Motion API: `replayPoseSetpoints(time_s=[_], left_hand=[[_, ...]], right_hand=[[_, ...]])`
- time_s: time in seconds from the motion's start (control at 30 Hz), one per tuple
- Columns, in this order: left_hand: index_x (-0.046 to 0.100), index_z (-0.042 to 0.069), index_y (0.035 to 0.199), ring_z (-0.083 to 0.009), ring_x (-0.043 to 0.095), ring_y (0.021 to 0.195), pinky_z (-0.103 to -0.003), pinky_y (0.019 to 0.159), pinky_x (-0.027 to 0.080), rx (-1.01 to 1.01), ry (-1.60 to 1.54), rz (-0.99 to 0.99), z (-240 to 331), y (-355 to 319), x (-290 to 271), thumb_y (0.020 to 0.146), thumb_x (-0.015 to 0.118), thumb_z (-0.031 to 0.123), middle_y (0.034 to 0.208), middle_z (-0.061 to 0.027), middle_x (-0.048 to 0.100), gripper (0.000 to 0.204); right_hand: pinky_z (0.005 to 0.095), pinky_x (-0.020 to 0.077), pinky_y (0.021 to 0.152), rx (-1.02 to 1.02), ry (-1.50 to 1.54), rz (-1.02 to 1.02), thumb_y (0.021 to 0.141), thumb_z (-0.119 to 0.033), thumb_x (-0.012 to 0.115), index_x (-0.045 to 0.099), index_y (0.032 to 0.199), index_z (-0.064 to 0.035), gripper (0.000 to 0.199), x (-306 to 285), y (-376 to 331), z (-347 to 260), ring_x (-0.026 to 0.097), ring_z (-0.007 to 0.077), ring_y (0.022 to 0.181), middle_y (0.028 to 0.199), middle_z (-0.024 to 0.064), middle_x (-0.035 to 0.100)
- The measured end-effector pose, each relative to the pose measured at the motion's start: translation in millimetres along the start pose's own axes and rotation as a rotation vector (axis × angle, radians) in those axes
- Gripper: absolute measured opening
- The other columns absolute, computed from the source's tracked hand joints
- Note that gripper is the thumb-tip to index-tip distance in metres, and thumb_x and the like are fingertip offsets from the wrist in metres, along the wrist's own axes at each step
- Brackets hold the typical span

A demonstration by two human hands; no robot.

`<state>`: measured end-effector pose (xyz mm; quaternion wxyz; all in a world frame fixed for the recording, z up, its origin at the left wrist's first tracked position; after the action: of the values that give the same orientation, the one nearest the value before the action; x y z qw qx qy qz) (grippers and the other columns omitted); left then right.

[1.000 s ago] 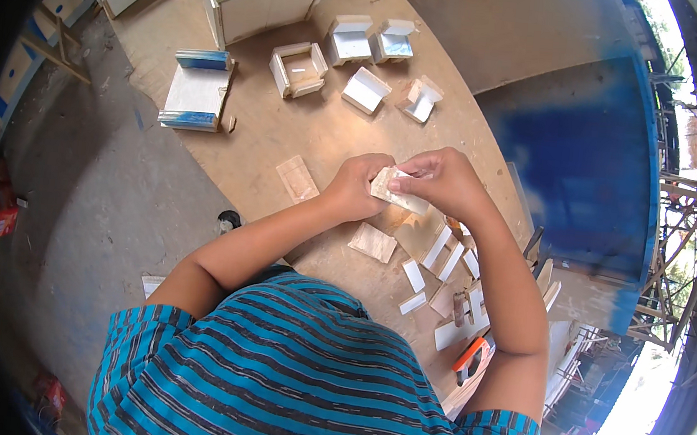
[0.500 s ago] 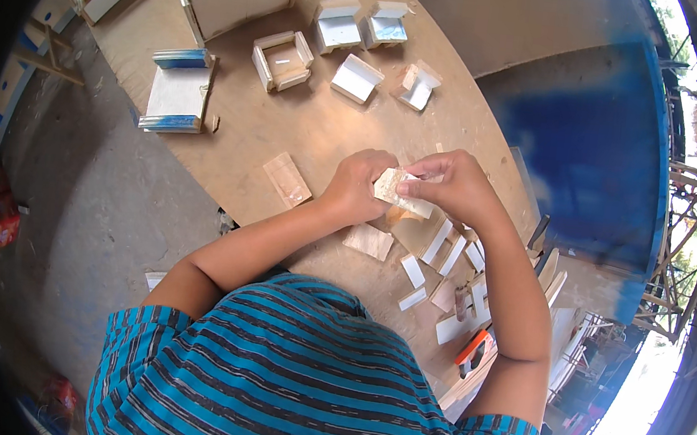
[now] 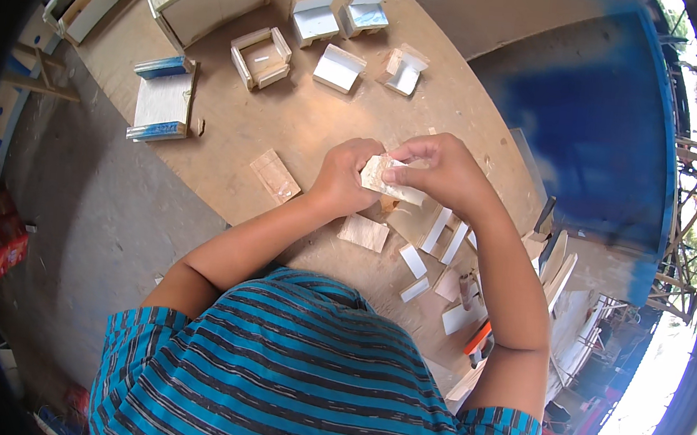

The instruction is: The person fits small wooden pieces together by hand on a workshop table to build miniature furniture and box-like structures, picking up pieces from the table surface and joining them together.

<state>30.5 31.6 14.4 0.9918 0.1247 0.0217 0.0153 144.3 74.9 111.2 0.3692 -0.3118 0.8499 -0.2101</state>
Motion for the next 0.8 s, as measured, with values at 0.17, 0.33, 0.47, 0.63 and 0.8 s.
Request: replayPoseSetpoints(time_s=[0.17, 0.33, 0.47, 0.63, 0.8], left_hand=[[0.059, 0.004, 0.076, -0.0266, 0.057, 0.07, -0.035, 0.064, 0.046, -0.008, -0.056, -0.007, 0.7, -0.5, -0.4, 0.065, 0.073, 0.01, 0.073, -0.012, 0.059, 0.019], [0.057, 0.003, 0.077, -0.0164, 0.054, 0.063, -0.029, 0.06, 0.044, 0.023, -0.037, 0.02, 1.6, 2.6, -1.0, 0.07, 0.07, 0.005, 0.07, -0.0092, 0.057, 0.015], [0.063, 0.004, 0.09, -0.0265, 0.062, 0.08, -0.034, 0.072, 0.048, -0.017, -0.074, 0.049, -5.7, 1.4, 1.3, 0.067, 0.07, 0.007, 0.084, -0.0149, 0.064, 0.025], [0.065, 0.005, 0.104, -0.0358, 0.062, 0.094, -0.039, 0.081, 0.05, 0.007, -0.02, 0.069, -3.2, 0.2, 0.5, 0.065, 0.071, 0.011, 0.097, -0.0179, 0.066, 0.039], [0.064, 0.004, 0.098, -0.0362, 0.061, 0.091, -0.041, 0.079, 0.049, -0.049, 0.006, 0.003, -0.4, 0.5, 1.2, 0.062, 0.072, 0.013, 0.093, -0.0177, 0.065, 0.038]], right_hand=[[0.0274, 0.0475, 0.078, -0.014, -0.091, 0.064, 0.073, -0.018, 0.078, 0.068, 0.105, 0.0006, 0.039, -0.9, -4.2, -5.8, 0.06, 0.0099, 0.08, 0.091, 0.0076, 0.07], [0.037, 0.0433, 0.091, -0.256, -0.415, 0.332, 0.071, -0.027, 0.076, 0.066, 0.113, -0.0099, 0.046, -1.6, -19.8, -24.5, 0.059, 0.0222, 0.1, 0.107, 0.01, 0.066], [0.0598, 0.0236, 0.107, -0.515, -0.961, 0.494, 0.071, -0.027, 0.07, 0.067, 0.107, -0.0157, 0.038, 21.2, -43.8, -56.9, 0.037, 0.0332, 0.131, 0.13, 0.0101, 0.053], [0.0633, 0.0143, 0.109, -0.526, -1.135, 0.456, 0.07, -0.025, 0.068, 0.069, 0.103, -0.0143, 0.034, 36.4, -48.7, -73.5, 0.031, 0.033, 0.135, 0.136, 0.0088, 0.049], [0.0649, 0.013, 0.109, -0.576, -1.284, 0.445, 0.071, -0.025, 0.068, 0.07, 0.097, -0.0146, 0.029, 44.1, -47.8, -78.0, 0.03, 0.032, 0.136, 0.135, 0.0081, 0.049]])
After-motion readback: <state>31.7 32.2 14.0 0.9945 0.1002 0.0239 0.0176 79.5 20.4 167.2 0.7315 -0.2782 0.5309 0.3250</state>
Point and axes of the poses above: each hand's wrist, its own y-axis towards the middle knuckle, its own x-axis out of the palm, z = x × y, the point moved 5 cm from there along y, towards the middle knuckle
